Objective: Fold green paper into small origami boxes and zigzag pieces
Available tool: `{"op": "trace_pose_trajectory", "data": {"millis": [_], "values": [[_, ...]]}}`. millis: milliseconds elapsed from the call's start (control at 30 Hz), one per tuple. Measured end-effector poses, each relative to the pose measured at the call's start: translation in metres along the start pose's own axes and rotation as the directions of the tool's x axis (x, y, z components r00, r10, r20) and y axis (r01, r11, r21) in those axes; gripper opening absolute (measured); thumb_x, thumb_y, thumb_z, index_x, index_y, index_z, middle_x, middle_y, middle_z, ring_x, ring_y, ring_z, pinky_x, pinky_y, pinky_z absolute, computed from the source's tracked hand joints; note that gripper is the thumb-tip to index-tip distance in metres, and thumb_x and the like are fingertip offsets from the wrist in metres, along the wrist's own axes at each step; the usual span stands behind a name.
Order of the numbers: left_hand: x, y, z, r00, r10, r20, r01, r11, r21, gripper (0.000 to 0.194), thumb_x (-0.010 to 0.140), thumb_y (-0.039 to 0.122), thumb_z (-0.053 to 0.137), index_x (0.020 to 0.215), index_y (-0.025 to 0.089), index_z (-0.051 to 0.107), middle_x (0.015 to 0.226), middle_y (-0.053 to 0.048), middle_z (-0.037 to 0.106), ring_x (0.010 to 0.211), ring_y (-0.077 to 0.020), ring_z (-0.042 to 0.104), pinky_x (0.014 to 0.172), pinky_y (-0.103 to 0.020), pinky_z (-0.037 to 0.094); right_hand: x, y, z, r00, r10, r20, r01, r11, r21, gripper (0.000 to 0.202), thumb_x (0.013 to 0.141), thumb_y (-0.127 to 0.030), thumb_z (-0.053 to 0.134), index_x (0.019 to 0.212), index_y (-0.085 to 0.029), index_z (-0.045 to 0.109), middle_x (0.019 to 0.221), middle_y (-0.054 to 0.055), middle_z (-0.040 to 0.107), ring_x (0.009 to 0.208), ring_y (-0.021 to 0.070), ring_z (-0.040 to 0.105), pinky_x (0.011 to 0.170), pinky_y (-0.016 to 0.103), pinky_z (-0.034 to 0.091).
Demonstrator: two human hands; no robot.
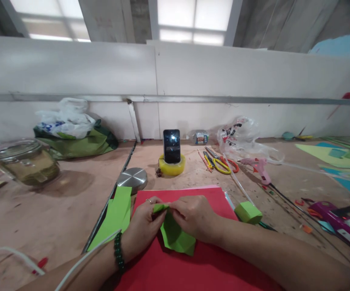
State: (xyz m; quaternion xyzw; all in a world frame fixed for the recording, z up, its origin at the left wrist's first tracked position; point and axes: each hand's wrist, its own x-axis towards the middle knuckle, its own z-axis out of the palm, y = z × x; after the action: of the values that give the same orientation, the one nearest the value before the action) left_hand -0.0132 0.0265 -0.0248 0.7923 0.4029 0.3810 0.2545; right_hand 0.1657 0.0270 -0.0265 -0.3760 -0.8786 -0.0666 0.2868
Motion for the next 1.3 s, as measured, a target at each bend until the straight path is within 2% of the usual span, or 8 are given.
{"op": "trace_pose_trajectory", "data": {"millis": [300, 533, 600, 867, 1067, 1200, 1300], "values": [[0.001, 0.004, -0.002, 1.0, 0.009, 0.024, -0.009, 1.0, -0.017, 0.024, 0.078, 0.015, 0.046, 0.072, 0.02, 0.069, 0.069, -0.002, 0.065, 0.067, -0.0152, 0.059, 0.064, -0.024, 0.046, -0.001, 0.0, 0.0, 1.0, 0.002, 0.004, -0.002, 1.0, -0.022, 0.015, 0.083, -0.017, 0.054, 0.072, -0.019, 0.063, 0.06, -0.001, 0.065, 0.05, 0.0096, 0.053, 0.049, 0.026, 0.022], [-0.002, 0.0, -0.002, 0.994, -0.111, 0.016, 0.112, 0.993, -0.025, 0.016, 0.076, 0.023, 0.054, 0.077, 0.019, 0.069, 0.079, -0.004, 0.072, 0.073, -0.018, 0.065, 0.068, -0.027, 0.049, -0.001, -0.001, -0.001, 0.999, -0.033, -0.021, 0.033, 0.999, -0.041, 0.019, 0.083, -0.017, 0.051, 0.067, -0.018, 0.061, 0.058, 0.0, 0.062, 0.049, 0.0108, 0.051, 0.048, 0.028, 0.02], [-0.002, -0.001, -0.001, 0.992, -0.126, 0.008, 0.126, 0.992, -0.01, 0.015, 0.075, 0.023, 0.054, 0.075, 0.018, 0.068, 0.075, -0.003, 0.072, 0.069, -0.0174, 0.064, 0.065, -0.026, 0.048, -0.001, -0.002, -0.001, 0.999, -0.039, -0.018, 0.038, 0.998, -0.046, 0.018, 0.082, -0.017, 0.05, 0.067, -0.018, 0.061, 0.057, 0.0, 0.062, 0.049, 0.0109, 0.05, 0.048, 0.029, 0.02], [-0.001, 0.0, -0.001, 0.998, -0.056, -0.003, 0.056, 0.997, 0.043, 0.024, 0.081, 0.024, 0.049, 0.06, 0.018, 0.06, 0.062, -0.001, 0.065, 0.058, -0.0136, 0.056, 0.057, -0.023, 0.042, -0.001, -0.003, -0.003, 0.999, -0.041, -0.006, 0.041, 0.998, -0.039, 0.018, 0.081, -0.016, 0.053, 0.068, -0.018, 0.063, 0.055, 0.0, 0.062, 0.048, 0.0103, 0.05, 0.048, 0.028, 0.021], [-0.001, -0.002, -0.001, 1.0, -0.021, -0.001, 0.021, 0.999, 0.049, 0.023, 0.081, 0.021, 0.048, 0.061, 0.018, 0.059, 0.062, 0.0, 0.063, 0.058, -0.0126, 0.054, 0.057, -0.022, 0.04, 0.0, -0.002, -0.002, 1.0, 0.02, 0.012, -0.02, 0.997, 0.071, 0.014, 0.08, -0.015, 0.054, 0.075, -0.019, 0.067, 0.061, 0.0, 0.066, 0.052, 0.0109, 0.054, 0.05, 0.025, 0.027], [-0.003, -0.004, 0.001, 1.0, -0.031, -0.005, 0.031, 0.995, 0.092, 0.021, 0.078, 0.016, 0.046, 0.06, 0.019, 0.056, 0.059, 0.001, 0.06, 0.056, -0.0124, 0.053, 0.055, -0.022, 0.037, 0.004, -0.003, -0.008, 0.987, 0.142, 0.073, -0.154, 0.969, 0.192, 0.011, 0.077, -0.016, 0.059, 0.083, -0.019, 0.067, 0.076, 0.001, 0.071, 0.063, 0.0126, 0.062, 0.056, 0.022, 0.036], [-0.003, -0.005, 0.003, 1.0, -0.012, 0.026, 0.008, 0.99, 0.144, 0.02, 0.075, 0.01, 0.047, 0.061, 0.019, 0.058, 0.062, 0.0, 0.061, 0.06, -0.0134, 0.055, 0.058, -0.023, 0.038, 0.008, -0.004, -0.013, 0.967, 0.209, 0.148, -0.236, 0.952, 0.198, 0.008, 0.074, -0.017, 0.061, 0.079, -0.019, 0.067, 0.073, 0.001, 0.07, 0.061, 0.0132, 0.061, 0.055, 0.021, 0.036]]}}
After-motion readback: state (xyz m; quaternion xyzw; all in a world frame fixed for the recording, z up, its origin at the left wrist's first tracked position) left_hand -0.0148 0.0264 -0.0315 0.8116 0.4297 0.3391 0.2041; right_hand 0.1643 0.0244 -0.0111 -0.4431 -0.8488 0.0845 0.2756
